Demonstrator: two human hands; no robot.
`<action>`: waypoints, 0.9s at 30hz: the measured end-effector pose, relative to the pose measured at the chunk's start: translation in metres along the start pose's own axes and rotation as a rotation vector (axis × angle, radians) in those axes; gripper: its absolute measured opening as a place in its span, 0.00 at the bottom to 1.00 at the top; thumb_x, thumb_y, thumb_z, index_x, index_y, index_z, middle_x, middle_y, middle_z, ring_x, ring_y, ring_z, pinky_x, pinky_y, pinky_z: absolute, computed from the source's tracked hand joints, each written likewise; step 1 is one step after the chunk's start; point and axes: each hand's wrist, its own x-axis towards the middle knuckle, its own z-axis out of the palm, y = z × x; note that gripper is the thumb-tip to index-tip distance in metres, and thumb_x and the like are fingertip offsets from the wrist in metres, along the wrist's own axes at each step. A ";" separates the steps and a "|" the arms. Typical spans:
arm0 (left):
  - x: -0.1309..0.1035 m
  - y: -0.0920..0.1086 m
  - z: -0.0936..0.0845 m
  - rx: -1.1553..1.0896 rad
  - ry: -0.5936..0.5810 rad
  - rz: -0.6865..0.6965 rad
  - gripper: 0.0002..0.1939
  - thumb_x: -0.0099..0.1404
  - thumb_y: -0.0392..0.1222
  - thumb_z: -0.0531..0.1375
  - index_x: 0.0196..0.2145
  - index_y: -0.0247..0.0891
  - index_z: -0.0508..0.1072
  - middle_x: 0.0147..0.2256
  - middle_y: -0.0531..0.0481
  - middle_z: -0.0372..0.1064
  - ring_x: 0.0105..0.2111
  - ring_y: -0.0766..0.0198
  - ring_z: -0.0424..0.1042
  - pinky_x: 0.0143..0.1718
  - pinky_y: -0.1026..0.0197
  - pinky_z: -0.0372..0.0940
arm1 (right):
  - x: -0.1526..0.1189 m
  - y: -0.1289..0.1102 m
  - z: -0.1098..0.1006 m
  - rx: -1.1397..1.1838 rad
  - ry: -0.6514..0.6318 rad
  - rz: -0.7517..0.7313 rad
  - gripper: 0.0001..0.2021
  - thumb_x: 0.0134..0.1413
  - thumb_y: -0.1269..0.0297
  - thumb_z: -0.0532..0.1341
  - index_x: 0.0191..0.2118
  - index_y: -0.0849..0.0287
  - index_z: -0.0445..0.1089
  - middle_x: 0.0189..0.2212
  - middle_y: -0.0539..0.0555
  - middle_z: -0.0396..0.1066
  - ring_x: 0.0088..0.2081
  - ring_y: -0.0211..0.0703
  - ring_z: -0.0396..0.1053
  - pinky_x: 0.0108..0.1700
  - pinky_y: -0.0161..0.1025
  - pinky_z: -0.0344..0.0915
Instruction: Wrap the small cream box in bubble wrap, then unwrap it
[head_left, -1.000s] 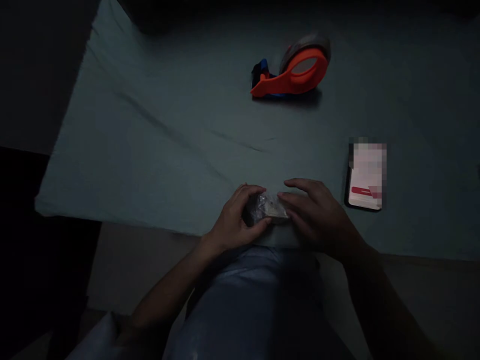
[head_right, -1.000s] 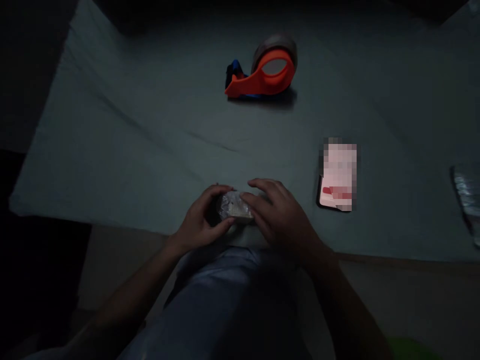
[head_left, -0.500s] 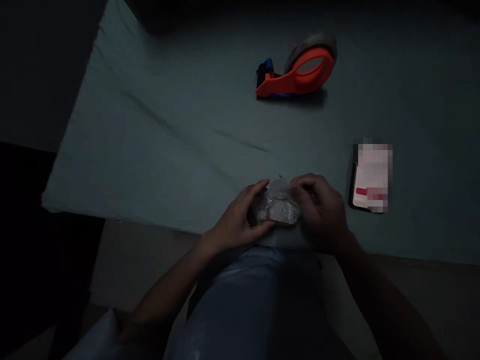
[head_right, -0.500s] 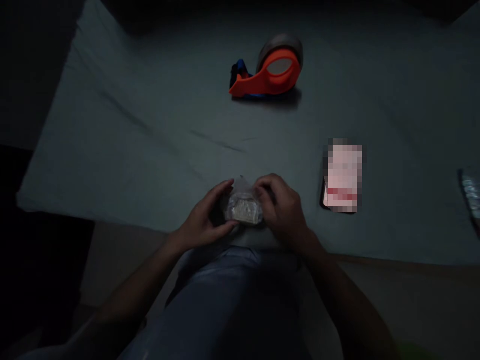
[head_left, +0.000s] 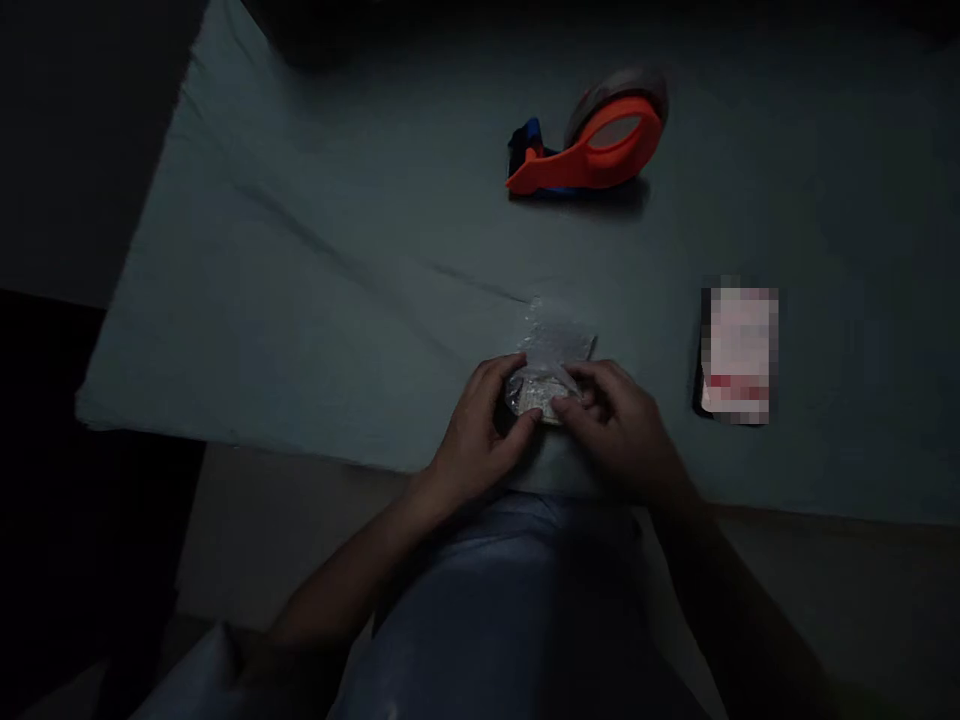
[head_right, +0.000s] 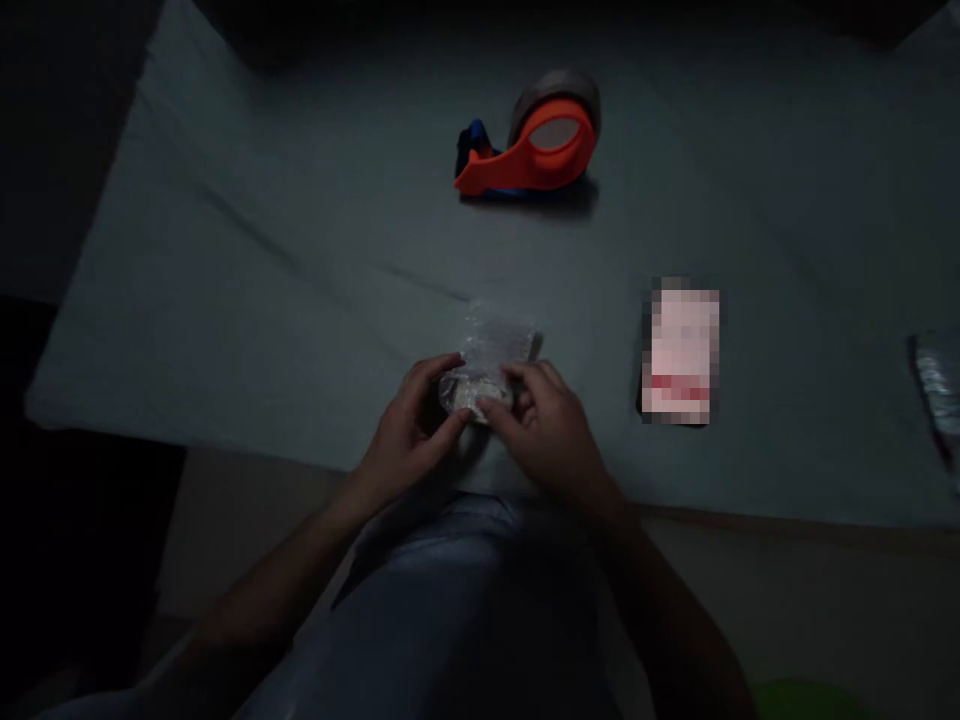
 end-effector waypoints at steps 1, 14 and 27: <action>0.001 0.001 0.002 0.004 0.008 0.022 0.22 0.64 0.37 0.57 0.55 0.38 0.61 0.51 0.42 0.64 0.53 0.58 0.65 0.56 0.51 0.63 | -0.003 -0.002 0.004 0.005 0.006 -0.048 0.13 0.53 0.60 0.62 0.44 0.57 0.68 0.37 0.54 0.70 0.30 0.40 0.69 0.31 0.39 0.69; -0.004 -0.010 0.002 0.220 0.270 0.174 0.12 0.63 0.30 0.55 0.43 0.39 0.68 0.36 0.49 0.66 0.40 0.63 0.67 0.44 0.57 0.67 | -0.016 0.009 0.012 -0.024 0.261 -0.166 0.06 0.55 0.70 0.59 0.28 0.55 0.62 0.29 0.50 0.68 0.33 0.40 0.69 0.36 0.38 0.67; 0.000 -0.037 -0.027 0.479 0.008 0.102 0.31 0.55 0.30 0.54 0.58 0.40 0.61 0.63 0.42 0.47 0.66 0.45 0.41 0.64 0.37 0.46 | -0.014 0.032 0.003 -0.262 0.175 -0.182 0.22 0.55 0.69 0.54 0.56 0.59 0.63 0.58 0.65 0.56 0.60 0.58 0.57 0.59 0.59 0.59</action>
